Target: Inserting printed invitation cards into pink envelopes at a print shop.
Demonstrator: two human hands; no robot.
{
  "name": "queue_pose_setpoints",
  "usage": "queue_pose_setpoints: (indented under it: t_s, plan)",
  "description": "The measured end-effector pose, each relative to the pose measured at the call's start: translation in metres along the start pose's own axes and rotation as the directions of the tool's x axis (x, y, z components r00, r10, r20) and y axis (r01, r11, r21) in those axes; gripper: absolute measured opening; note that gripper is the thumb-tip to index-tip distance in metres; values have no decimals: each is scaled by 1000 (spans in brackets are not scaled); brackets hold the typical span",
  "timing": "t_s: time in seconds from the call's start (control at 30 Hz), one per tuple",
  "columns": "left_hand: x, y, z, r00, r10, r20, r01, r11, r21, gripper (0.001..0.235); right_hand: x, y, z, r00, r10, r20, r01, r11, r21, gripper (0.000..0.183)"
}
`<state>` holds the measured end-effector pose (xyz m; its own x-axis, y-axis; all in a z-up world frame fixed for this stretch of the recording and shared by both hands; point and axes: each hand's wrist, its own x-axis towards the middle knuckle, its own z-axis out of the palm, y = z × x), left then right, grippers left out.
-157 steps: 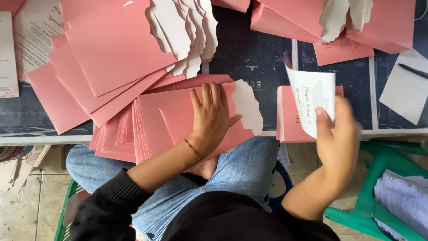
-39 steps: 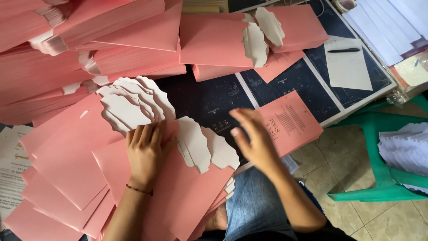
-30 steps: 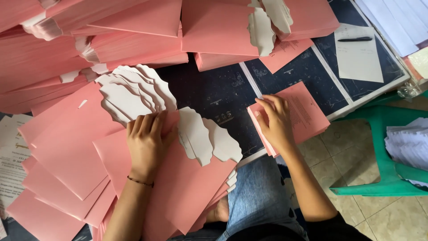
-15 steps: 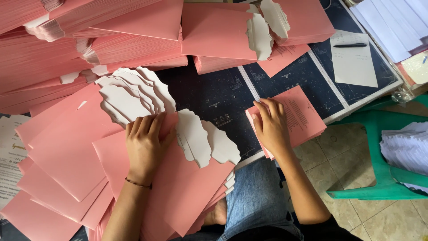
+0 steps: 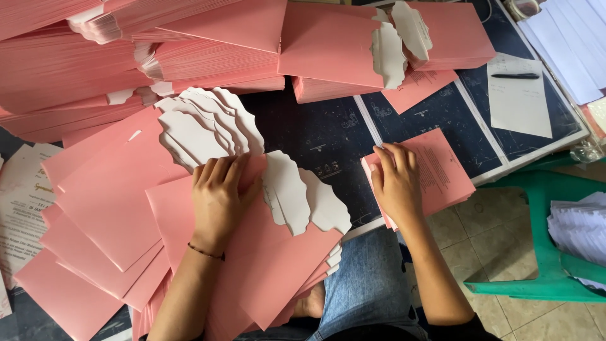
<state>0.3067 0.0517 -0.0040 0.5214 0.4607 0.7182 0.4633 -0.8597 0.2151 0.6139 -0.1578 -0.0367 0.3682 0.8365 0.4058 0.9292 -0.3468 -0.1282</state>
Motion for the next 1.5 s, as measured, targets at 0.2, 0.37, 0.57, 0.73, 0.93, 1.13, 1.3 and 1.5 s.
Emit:
queue_pose_setpoints:
  t_s: [0.2,0.37,0.57,0.73,0.93,1.13,1.3,1.5]
  plan:
    - [2,2,-4,1000,-9,9,8,1000,9,35,2,-3,-3,1000,2,-1,-2,1000,-10,37]
    - [2,2,-5,1000,-11,1,11,1000,3,34,1,-3,-3,1000,18,16,-17,1000,-11,37]
    - [2,2,-6,1000,-16,3,16,1000,-13,34,1,-3,-2,999,32,28,-32,999,6,37]
    - [0,-5,2,1000,-3,6,3,1000,-8,36,9,-16,-55,995,-65,-82,93,899,427,53]
    - [8,9,-16,997,-72,34,74,996,-44,41,-30,-6,-161,920,-93,-381,390,330,860,40]
    - [11,11,-19,997,-58,41,60,997,-42,44,14,-61,-187,952,-265,-150,252,411,876,55]
    - [7,8,-16,997,-72,37,74,996,-58,41,-7,-9,-85,894,-1,447,0,1000,2,81]
    - [0,-1,-6,1000,-26,10,26,996,-80,38,-27,7,-40,888,206,412,3,892,-453,71]
